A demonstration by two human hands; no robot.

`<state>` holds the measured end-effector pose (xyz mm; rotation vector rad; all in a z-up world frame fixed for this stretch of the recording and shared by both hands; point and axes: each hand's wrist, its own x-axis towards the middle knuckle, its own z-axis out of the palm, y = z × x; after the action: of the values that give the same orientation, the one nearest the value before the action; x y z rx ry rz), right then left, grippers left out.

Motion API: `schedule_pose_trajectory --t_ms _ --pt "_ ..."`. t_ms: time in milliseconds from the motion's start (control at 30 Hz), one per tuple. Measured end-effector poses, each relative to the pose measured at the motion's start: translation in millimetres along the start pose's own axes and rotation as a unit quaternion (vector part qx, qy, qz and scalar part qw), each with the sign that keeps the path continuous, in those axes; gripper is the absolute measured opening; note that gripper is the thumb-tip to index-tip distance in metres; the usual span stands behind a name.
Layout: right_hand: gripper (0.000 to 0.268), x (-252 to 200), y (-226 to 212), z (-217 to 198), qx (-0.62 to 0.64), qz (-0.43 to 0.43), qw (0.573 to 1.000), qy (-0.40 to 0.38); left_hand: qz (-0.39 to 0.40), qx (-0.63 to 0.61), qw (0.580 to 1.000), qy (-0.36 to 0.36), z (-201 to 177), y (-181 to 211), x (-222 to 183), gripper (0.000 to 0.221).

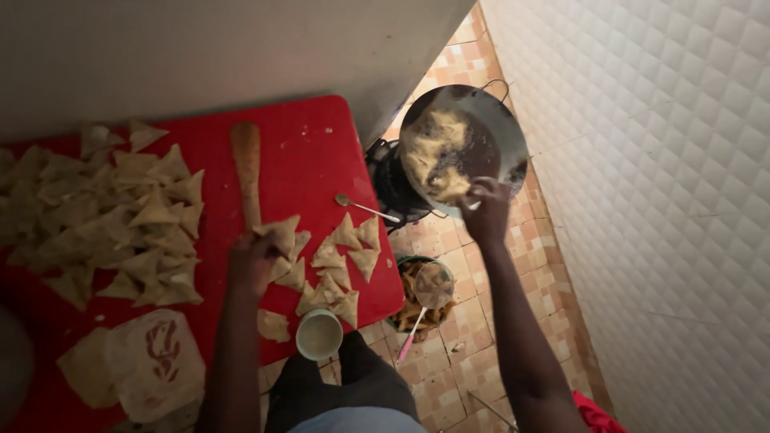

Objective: Filling pastry wrappers with meat mixture and frying them in a large pot of oil

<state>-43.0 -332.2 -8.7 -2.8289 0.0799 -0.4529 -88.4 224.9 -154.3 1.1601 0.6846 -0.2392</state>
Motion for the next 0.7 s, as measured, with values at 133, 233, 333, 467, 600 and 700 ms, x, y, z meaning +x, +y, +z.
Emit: schedule_pose_trajectory --t_ms 133,233,333,467,600,700 --pt "0.016 -2.4 70.6 3.7 -0.149 0.025 0.988 0.039 -0.003 -0.015 1.0 -0.02 23.7 1.2 -32.1 0.028" --pt "0.016 -8.7 100.0 19.5 -0.199 0.065 0.978 0.022 -0.006 -0.044 0.998 -0.042 57.8 15.0 -64.4 0.027" --pt "0.02 -18.4 109.2 32.3 -0.207 0.096 0.973 -0.028 -0.046 -0.062 0.994 -0.072 98.3 34.4 -92.9 0.027" --pt "0.017 -35.8 44.6 -1.7 -0.081 0.083 0.993 -0.016 -0.067 -0.088 0.988 -0.109 140.6 -1.5 -85.7 0.023" --pt "0.027 -74.6 -79.3 -41.6 0.217 0.08 0.962 -0.143 -0.055 -0.083 0.986 -0.136 187.6 29.5 -124.7 0.022" --pt "0.052 -84.0 -140.2 -69.4 0.356 0.072 0.914 -0.18 -0.091 -0.083 0.977 -0.172 208.8 -29.2 -93.0 0.033"
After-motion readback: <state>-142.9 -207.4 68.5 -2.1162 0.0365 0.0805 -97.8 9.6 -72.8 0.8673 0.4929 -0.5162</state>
